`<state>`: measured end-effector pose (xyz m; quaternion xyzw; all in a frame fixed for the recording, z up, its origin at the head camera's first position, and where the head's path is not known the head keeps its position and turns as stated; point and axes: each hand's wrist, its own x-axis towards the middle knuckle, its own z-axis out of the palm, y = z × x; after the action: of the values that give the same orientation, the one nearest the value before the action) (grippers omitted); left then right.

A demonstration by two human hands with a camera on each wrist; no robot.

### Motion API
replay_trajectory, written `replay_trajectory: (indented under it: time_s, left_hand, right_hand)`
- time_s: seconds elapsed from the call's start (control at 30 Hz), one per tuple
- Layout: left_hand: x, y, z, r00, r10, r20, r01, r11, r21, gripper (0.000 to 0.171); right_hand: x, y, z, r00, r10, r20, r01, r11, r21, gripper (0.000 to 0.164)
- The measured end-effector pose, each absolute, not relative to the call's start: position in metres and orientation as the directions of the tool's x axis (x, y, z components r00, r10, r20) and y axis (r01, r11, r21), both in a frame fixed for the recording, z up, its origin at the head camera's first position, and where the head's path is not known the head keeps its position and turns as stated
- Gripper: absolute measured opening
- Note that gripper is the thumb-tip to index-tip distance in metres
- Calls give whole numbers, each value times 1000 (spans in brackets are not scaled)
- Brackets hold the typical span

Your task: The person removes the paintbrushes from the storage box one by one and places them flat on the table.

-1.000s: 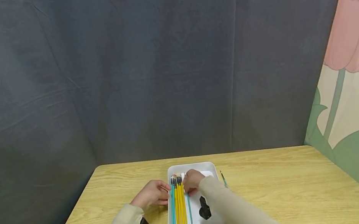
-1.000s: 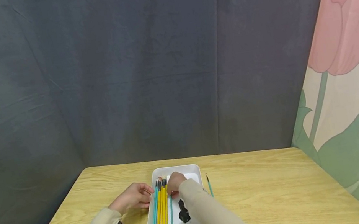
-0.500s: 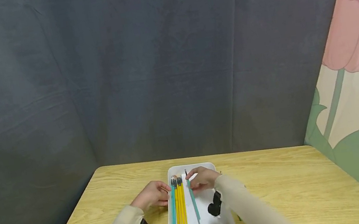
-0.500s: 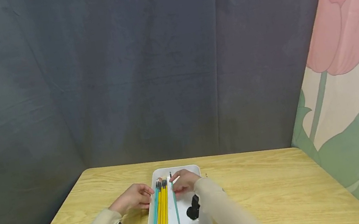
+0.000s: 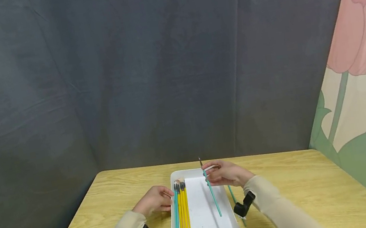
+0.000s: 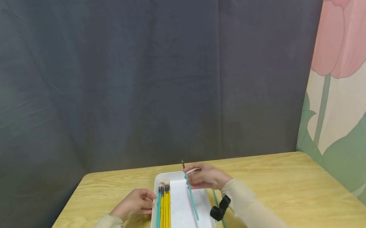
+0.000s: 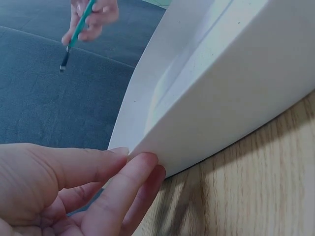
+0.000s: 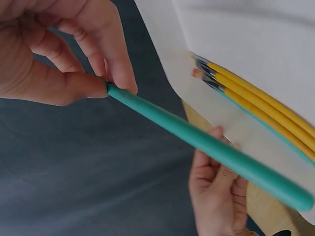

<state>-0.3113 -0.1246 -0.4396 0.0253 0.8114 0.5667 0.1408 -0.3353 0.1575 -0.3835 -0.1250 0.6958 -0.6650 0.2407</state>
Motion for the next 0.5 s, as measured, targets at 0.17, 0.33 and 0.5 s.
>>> replay_trajectory:
  time_s: [0.17,0.33,0.5]
  left_hand:
    - [-312,-125,-441,-958,205,-200,-117,359,926,21]
    - [-312,-124,-440,-957,201,-207,-122,367,922,19]
    - [-312,-124,-440,-959,195,-208,-126,363,923,19]
  right_hand:
    - [-332,182,-377,-842,-524,-130,128,41,-991,41]
    - [-330,208,-375,-853,-508,-116,113,38,-993,39]
    - [-330,230,-379,-862,-490,-127,110,65,-992,39]
